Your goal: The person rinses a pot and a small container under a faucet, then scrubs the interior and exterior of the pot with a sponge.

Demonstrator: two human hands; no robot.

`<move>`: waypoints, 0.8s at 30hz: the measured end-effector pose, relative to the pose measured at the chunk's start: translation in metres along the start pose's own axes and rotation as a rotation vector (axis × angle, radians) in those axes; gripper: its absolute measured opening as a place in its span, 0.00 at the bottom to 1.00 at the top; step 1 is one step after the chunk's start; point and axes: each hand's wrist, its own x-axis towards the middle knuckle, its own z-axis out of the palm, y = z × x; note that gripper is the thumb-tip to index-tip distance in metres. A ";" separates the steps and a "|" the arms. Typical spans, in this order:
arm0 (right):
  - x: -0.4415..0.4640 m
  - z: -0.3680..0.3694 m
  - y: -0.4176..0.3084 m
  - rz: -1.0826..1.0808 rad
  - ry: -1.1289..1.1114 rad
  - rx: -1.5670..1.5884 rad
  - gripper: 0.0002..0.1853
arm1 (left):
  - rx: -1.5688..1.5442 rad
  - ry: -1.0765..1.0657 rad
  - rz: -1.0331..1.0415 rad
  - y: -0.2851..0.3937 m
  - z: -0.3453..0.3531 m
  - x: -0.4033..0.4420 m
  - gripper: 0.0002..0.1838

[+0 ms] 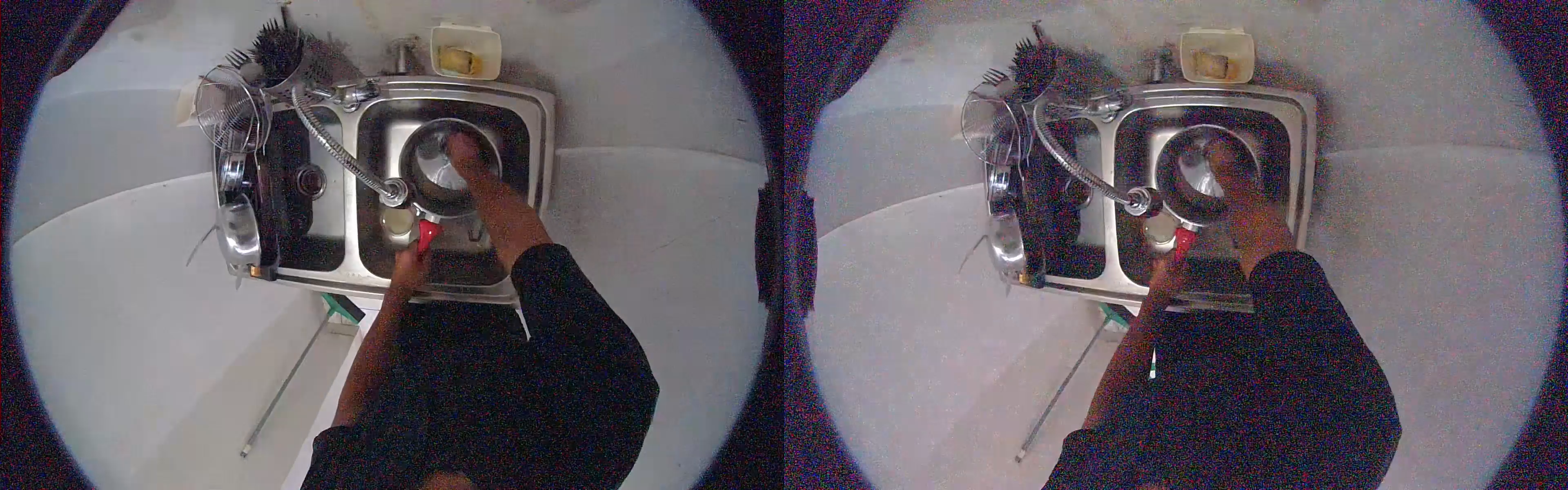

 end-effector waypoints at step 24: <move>-0.026 -0.015 -0.088 0.483 -0.326 0.221 0.31 | 0.068 -0.120 -0.056 -0.027 0.011 -0.008 0.27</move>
